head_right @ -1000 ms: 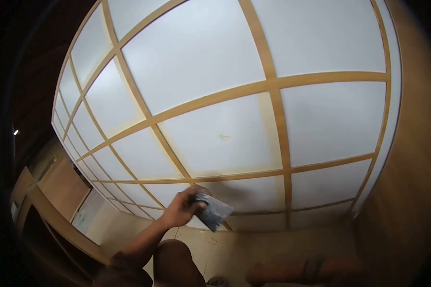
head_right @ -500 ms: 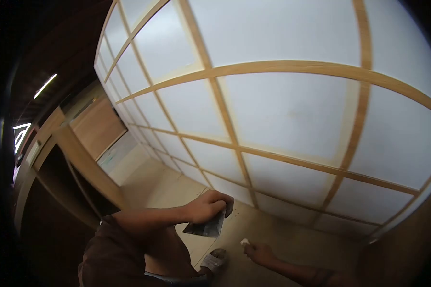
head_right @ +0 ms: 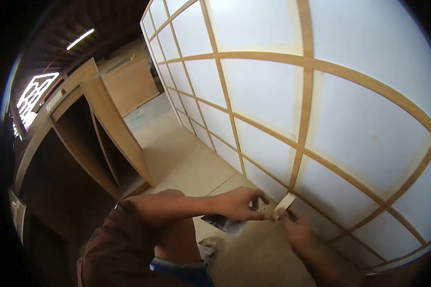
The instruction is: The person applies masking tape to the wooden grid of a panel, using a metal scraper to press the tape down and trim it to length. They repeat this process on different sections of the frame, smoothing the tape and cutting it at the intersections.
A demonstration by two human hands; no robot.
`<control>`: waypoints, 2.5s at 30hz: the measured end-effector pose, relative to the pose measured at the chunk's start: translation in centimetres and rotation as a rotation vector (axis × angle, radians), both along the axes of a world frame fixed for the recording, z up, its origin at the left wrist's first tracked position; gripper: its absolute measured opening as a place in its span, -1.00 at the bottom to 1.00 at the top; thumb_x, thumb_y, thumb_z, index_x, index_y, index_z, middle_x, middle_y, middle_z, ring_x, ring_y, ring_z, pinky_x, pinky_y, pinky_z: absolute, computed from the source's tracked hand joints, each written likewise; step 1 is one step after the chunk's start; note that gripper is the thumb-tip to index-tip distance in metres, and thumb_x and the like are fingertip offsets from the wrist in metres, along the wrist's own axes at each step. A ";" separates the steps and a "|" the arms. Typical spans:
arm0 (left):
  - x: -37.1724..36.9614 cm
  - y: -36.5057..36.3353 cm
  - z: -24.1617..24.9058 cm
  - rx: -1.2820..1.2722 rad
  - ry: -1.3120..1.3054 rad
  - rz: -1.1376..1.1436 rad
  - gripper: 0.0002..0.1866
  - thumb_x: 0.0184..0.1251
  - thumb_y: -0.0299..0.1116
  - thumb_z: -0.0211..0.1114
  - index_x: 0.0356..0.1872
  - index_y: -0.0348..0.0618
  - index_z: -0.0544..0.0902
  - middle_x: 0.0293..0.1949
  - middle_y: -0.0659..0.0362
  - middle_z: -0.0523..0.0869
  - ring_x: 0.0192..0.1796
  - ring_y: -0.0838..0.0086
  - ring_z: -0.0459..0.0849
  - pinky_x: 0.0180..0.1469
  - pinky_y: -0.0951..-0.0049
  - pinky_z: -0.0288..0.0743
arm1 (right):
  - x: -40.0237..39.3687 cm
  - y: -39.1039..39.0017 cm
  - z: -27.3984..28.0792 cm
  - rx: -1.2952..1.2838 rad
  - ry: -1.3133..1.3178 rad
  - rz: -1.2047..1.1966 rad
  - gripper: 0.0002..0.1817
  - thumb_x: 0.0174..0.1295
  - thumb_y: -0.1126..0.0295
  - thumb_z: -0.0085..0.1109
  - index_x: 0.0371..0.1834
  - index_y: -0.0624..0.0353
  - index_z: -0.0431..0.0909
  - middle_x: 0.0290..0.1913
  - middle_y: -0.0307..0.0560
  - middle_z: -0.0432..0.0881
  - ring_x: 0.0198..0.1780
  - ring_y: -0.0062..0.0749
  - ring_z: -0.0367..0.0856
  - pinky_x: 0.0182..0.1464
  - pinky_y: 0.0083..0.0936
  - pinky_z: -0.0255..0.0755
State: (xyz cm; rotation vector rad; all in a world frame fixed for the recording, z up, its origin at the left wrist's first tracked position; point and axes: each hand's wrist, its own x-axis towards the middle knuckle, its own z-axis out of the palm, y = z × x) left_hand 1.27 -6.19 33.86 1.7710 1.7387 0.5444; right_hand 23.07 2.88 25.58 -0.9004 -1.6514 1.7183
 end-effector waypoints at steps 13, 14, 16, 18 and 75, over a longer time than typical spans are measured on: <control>-2.6 -0.4 3.8 1.220 -0.291 -0.085 -0.76 0.29 -0.51 0.58 -0.06 -0.30 0.76 -0.14 -0.05 0.75 -0.23 0.20 0.75 -0.22 0.37 0.59 | -4.7 -0.1 22.4 0.636 -0.093 0.409 -0.79 0.38 0.37 0.48 -0.11 0.33 0.78 -0.36 -0.09 0.77 -0.28 -0.57 0.63 -0.18 -0.49 0.52; -2.9 -0.3 4.2 1.184 -0.281 -0.069 -0.77 0.30 -0.53 0.57 -0.06 -0.31 0.77 -0.12 -0.06 0.76 -0.19 0.19 0.78 -0.18 0.38 0.62 | -4.4 -0.1 22.3 0.636 -0.111 0.366 -0.79 0.38 0.37 0.48 -0.11 0.33 0.78 -0.36 -0.09 0.77 -0.28 -0.57 0.63 -0.18 -0.49 0.52; -3.3 -0.8 4.0 1.152 -0.311 -0.077 -0.78 0.32 -0.54 0.55 -0.05 -0.31 0.77 -0.10 -0.06 0.78 -0.17 0.19 0.79 -0.16 0.38 0.63 | -3.9 -0.3 22.2 0.755 -0.095 0.264 -0.77 0.38 0.36 0.48 -0.10 0.34 0.78 -0.32 -0.09 0.79 -0.29 -0.56 0.64 -0.19 -0.49 0.52; -3.1 -1.1 3.8 1.124 -0.323 -0.054 -0.79 0.33 -0.55 0.54 -0.05 -0.31 0.78 -0.09 -0.06 0.79 -0.16 0.19 0.80 -0.14 0.38 0.65 | -3.6 -0.4 23.0 0.748 -0.153 0.261 -0.72 0.36 0.35 0.51 -0.02 0.34 0.77 -0.25 -0.09 0.80 -0.28 -0.59 0.64 -0.18 -0.51 0.53; 0.5 9.3 10.2 1.205 -0.998 -0.395 -0.73 0.36 -0.48 0.51 0.03 -0.29 0.72 0.00 -0.05 0.82 -0.07 0.10 0.86 -0.09 0.24 0.73 | -6.6 -4.2 35.0 1.291 -0.472 -0.499 -0.82 0.45 0.38 0.40 -0.15 0.32 0.74 -0.26 -0.21 0.78 -0.19 -0.59 0.61 -0.02 -0.51 0.52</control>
